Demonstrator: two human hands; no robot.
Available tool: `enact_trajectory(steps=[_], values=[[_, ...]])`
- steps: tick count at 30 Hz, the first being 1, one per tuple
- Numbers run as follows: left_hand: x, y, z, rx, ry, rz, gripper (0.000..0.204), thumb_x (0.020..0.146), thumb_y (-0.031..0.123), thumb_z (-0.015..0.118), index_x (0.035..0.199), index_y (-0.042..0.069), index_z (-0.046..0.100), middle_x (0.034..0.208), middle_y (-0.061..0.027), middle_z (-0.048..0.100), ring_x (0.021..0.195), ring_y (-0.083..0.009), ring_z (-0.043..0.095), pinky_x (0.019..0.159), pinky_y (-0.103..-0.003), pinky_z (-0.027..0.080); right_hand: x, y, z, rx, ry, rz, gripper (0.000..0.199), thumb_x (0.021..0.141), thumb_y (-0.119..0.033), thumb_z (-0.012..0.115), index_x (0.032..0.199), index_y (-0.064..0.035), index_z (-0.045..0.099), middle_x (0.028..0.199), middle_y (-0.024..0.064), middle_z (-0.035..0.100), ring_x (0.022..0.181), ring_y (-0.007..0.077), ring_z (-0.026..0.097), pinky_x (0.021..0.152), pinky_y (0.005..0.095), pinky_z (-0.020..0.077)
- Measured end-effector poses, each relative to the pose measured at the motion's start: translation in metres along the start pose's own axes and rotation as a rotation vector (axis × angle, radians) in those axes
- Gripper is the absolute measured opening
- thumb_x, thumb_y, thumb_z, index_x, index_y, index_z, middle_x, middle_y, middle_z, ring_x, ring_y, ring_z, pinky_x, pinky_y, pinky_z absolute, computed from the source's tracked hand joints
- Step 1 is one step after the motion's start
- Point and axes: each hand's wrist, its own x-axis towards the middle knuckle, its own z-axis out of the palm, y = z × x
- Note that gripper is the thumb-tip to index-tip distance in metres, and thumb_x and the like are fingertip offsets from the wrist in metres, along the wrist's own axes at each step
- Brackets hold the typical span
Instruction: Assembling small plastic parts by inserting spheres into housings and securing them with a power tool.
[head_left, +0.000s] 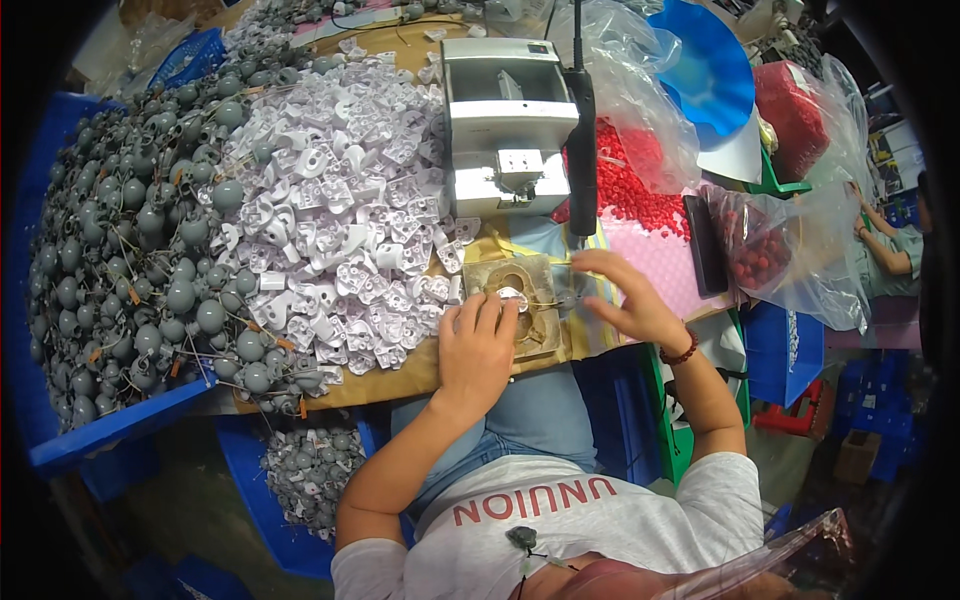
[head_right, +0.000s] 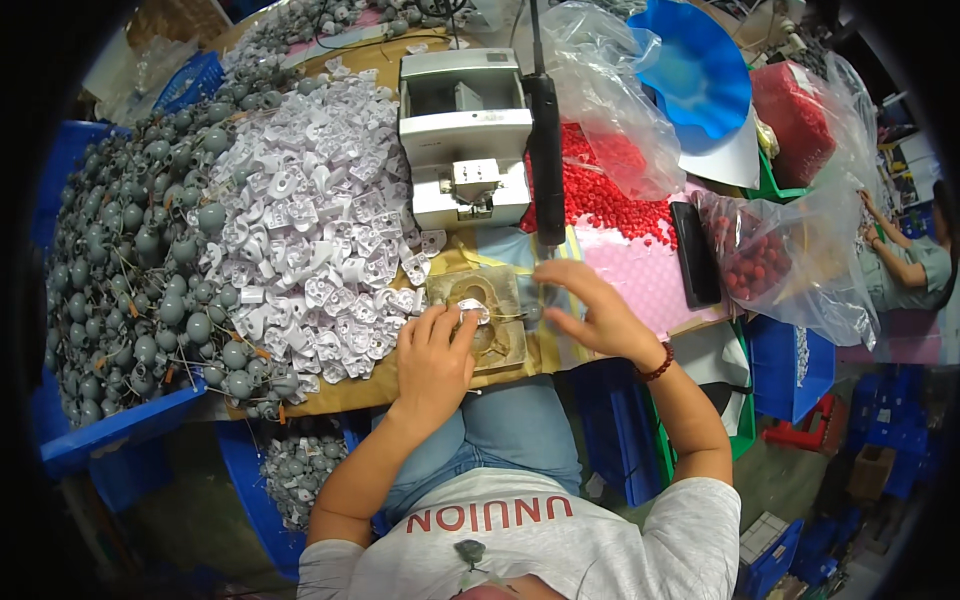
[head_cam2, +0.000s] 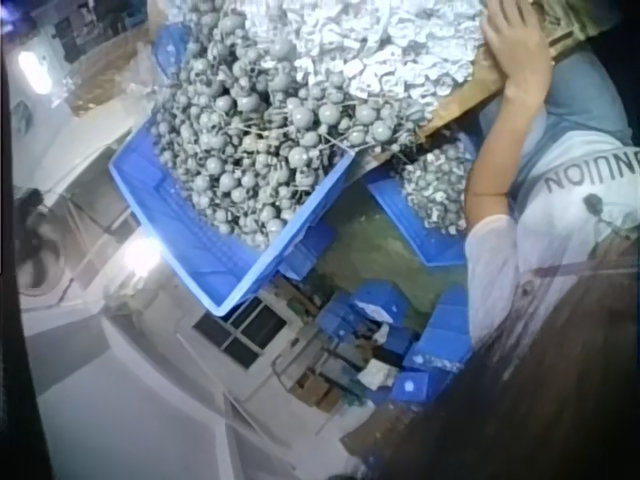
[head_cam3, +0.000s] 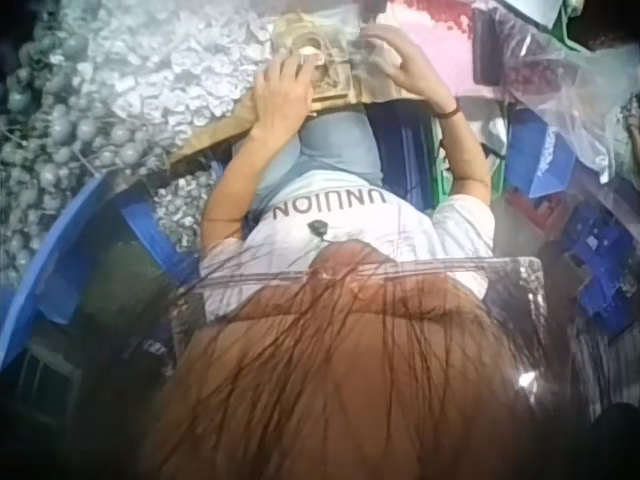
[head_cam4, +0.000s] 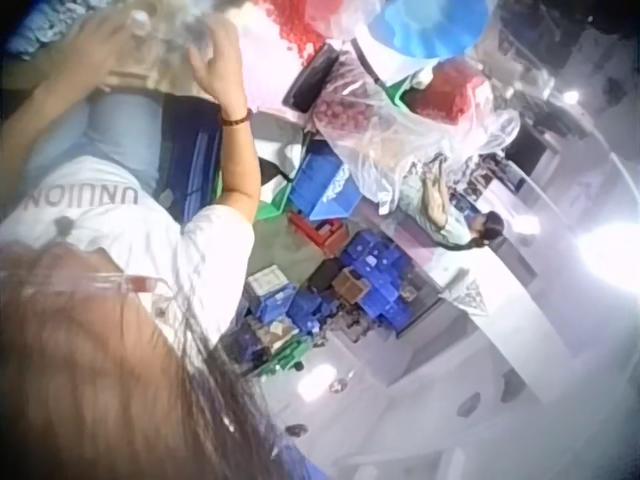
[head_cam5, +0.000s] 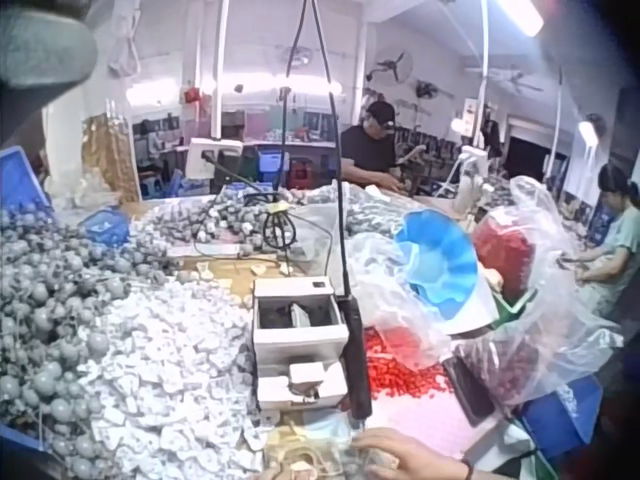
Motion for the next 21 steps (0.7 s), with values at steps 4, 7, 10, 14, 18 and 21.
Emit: enact_trajectory(steps=[4,7,10,14,18,21], values=[[-0.001,0.0,0.004,-0.026,-0.008,0.007,0.049,0.075,0.006,0.07,0.124,0.004,0.067,0.124,-0.0126,0.062,0.121,-0.0308,0.056,0.098,-0.045,0.044,-0.003,0.004,0.025,-0.107,0.029,-0.022,0.041,0.083,-0.001,0.073,0.122,-0.0041,0.06,0.122,0.0163,0.061,0.117,0.035,0.058,0.1,0.0405,0.0472],[-0.001,0.0,0.003,-0.033,0.002,0.011,0.049,0.075,0.005,0.07,0.124,0.004,0.067,0.124,-0.0131,0.062,0.12,-0.0315,0.057,0.097,-0.044,0.046,0.001,0.013,0.044,-0.071,0.201,0.013,0.032,0.086,-0.005,0.072,0.116,-0.004,0.06,0.101,0.0096,0.063,0.091,0.0269,0.061,0.08,0.0355,0.0501],[-0.001,-0.001,0.005,-0.024,0.009,0.02,0.049,0.075,0.005,0.07,0.124,0.003,0.067,0.124,-0.0136,0.062,0.121,-0.0317,0.057,0.097,-0.044,0.046,0.006,0.008,0.05,0.339,0.222,0.294,0.023,0.093,-0.01,0.07,0.114,-0.0054,0.061,0.084,0.0004,0.057,0.068,0.0131,0.054,0.061,0.0275,0.0445],[-0.002,-0.002,0.005,-0.023,0.009,0.023,0.049,0.075,0.005,0.07,0.124,0.003,0.067,0.125,-0.014,0.062,0.121,-0.0319,0.057,0.097,-0.045,0.046,0.02,0.011,0.04,0.998,0.04,0.431,0.024,0.098,-0.012,0.069,0.121,-0.0072,0.063,0.082,-0.0036,0.058,0.064,0.0047,0.049,0.057,0.0224,0.0413],[-0.001,-0.002,0.004,-0.017,0.003,0.026,0.049,0.076,0.006,0.07,0.124,0.003,0.067,0.125,-0.0142,0.062,0.121,-0.0319,0.057,0.097,-0.045,0.047,0.033,-0.002,0.042,1.036,0.019,0.364,0.036,0.094,-0.009,0.073,0.129,-0.0054,0.063,0.089,-0.0021,0.066,0.071,0.0037,0.055,0.063,0.0217,0.0456],[-0.001,-0.004,0.004,-0.018,0.008,0.046,0.048,0.077,0.006,0.07,0.124,0.003,0.066,0.124,-0.0144,0.062,0.121,-0.0318,0.056,0.097,-0.044,0.047,0.04,-0.005,0.041,1.02,-0.024,0.388,0.037,0.091,-0.01,0.077,0.126,-0.0042,0.065,0.089,-0.0023,0.068,0.072,0.0037,0.058,0.062,0.0224,0.0465]])
